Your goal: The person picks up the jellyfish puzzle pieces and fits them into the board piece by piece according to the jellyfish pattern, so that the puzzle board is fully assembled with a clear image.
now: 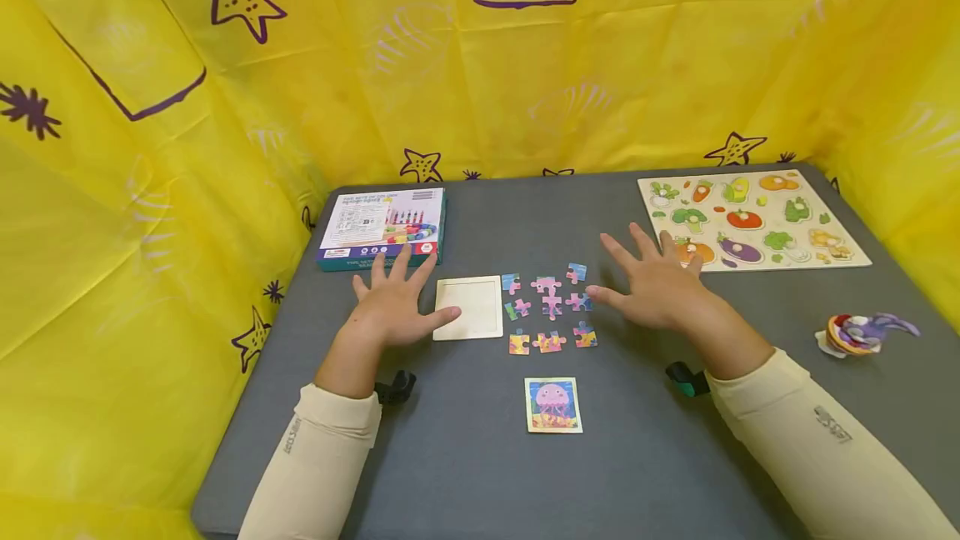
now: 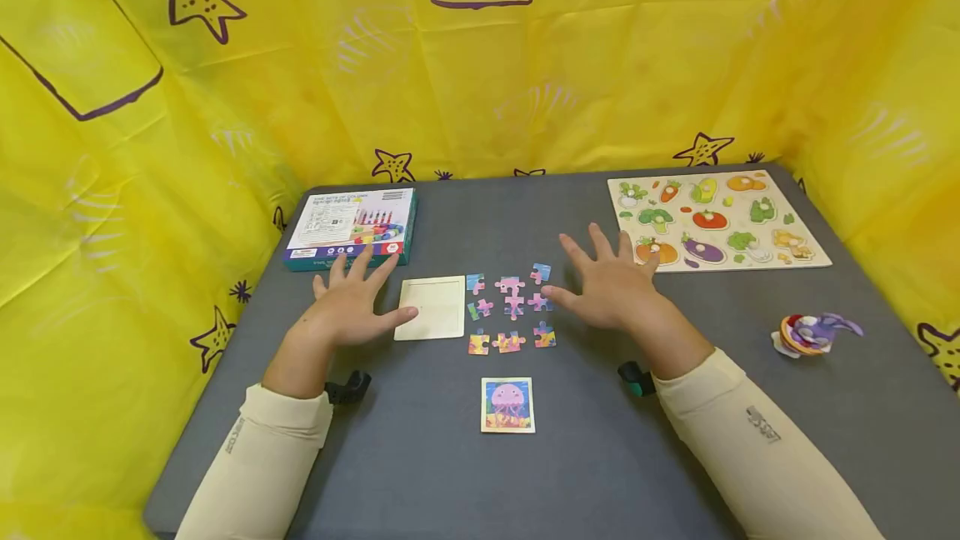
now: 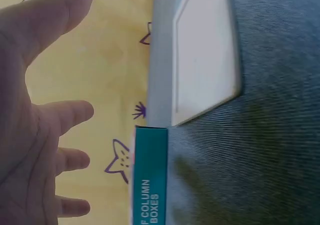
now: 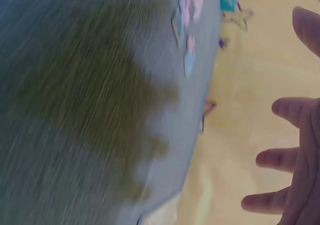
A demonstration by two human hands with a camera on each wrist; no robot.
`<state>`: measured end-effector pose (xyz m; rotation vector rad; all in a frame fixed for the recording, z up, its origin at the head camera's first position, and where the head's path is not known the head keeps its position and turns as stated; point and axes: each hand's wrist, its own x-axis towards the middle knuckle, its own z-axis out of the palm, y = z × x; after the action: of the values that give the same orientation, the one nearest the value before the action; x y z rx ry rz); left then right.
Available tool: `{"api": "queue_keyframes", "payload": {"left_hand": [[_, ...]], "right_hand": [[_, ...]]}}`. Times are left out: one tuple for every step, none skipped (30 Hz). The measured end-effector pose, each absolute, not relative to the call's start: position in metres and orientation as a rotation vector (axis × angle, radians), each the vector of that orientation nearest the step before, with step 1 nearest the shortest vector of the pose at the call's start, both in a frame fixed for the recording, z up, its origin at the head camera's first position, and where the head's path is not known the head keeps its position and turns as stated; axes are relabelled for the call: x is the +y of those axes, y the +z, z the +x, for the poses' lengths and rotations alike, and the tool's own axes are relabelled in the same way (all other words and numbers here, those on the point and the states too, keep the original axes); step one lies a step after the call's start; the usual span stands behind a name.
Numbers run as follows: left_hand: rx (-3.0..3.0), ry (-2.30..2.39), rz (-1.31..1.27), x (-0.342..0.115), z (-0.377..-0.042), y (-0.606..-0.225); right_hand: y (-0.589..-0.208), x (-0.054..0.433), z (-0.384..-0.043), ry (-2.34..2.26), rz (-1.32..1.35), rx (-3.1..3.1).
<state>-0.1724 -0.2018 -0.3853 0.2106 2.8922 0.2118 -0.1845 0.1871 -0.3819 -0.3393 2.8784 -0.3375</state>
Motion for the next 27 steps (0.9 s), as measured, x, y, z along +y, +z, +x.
{"api": "queue_keyframes", "payload": {"left_hand": [[2.890,0.204,0.215,-0.202,-0.172,-0.387],[2.886,0.198,0.219,-0.203,-0.172,-0.388],[2.881,0.195,0.222,-0.203,-0.171,-0.390],[2.877,0.188,0.225,-0.204,-0.171,-0.391],[2.874,0.179,0.232,-0.205,-0.171,-0.393],[2.871,0.177,0.242,-0.205,-0.171,-0.395],[2.870,0.177,0.261,-0.206,-0.171,-0.397],[2.866,0.184,0.286,-0.206,-0.171,-0.399],[2.860,0.193,0.312,-0.206,-0.172,-0.400],[2.851,0.201,0.340,-0.206,-0.172,-0.402],[2.842,0.210,0.372,-0.205,-0.171,-0.404],[2.830,0.222,0.405,-0.204,-0.171,-0.405],[2.817,0.230,0.440,-0.203,-0.171,-0.407],[2.802,0.239,0.466,-0.202,-0.171,-0.409],[2.788,0.241,0.487,-0.201,-0.171,-0.410],[2.777,0.242,0.505,-0.200,-0.171,-0.412],[2.769,0.240,0.521,-0.199,-0.170,-0.413],[2.764,0.240,0.533,-0.199,-0.170,-0.414],[2.763,0.239,0.541,-0.198,-0.170,-0.415],[2.763,0.235,0.544,-0.198,-0.170,-0.416],[2.765,0.233,0.547,-0.198,-0.170,-0.417],[2.768,0.231,0.546,-0.199,-0.170,-0.417],[2.771,0.232,0.544,-0.199,-0.170,-0.417],[2.774,0.235,0.543,-0.200,-0.170,-0.418],[2.776,0.237,0.540,-0.201,-0.170,-0.418],[2.777,0.242,0.537,-0.202,-0.170,-0.418],[2.777,0.249,0.534,-0.202,-0.170,-0.418]], "right_hand": [[-0.382,0.180,-0.187,-0.325,-0.366,2.877],[-0.382,0.173,-0.191,-0.308,-0.395,2.876],[-0.383,0.165,-0.194,-0.297,-0.423,2.873],[-0.384,0.157,-0.197,-0.284,-0.449,2.868],[-0.385,0.149,-0.201,-0.277,-0.470,2.862],[-0.387,0.141,-0.204,-0.267,-0.491,2.855],[-0.388,0.134,-0.207,-0.257,-0.512,2.845],[-0.390,0.126,-0.210,-0.245,-0.532,2.834],[-0.393,0.119,-0.213,-0.237,-0.542,2.821],[-0.395,0.112,-0.216,-0.222,-0.552,2.810],[-0.397,0.106,-0.219,-0.209,-0.560,2.801],[-0.400,0.099,-0.221,-0.199,-0.570,2.791],[-0.402,0.094,-0.224,-0.190,-0.576,2.783],[-0.404,0.088,-0.227,-0.182,-0.583,2.775],[-0.405,0.084,-0.229,-0.175,-0.588,2.769],[-0.407,0.079,-0.231,-0.169,-0.601,2.767],[-0.407,0.076,-0.233,-0.172,-0.615,2.767],[-0.408,0.072,-0.235,-0.177,-0.629,2.770],[-0.408,0.069,-0.236,-0.181,-0.644,2.774],[-0.408,0.066,-0.238,-0.186,-0.660,2.779],[-0.408,0.064,-0.239,-0.193,-0.676,2.786],[-0.408,0.062,-0.241,-0.201,-0.691,2.790],[-0.409,0.061,-0.243,-0.210,-0.703,2.795],[-0.409,0.059,-0.245,-0.221,-0.711,2.796],[-0.409,0.058,-0.246,-0.235,-0.718,2.796],[-0.409,0.057,-0.249,-0.258,-0.720,2.797],[-0.409,0.056,-0.251,-0.283,-0.725,2.796]]}}
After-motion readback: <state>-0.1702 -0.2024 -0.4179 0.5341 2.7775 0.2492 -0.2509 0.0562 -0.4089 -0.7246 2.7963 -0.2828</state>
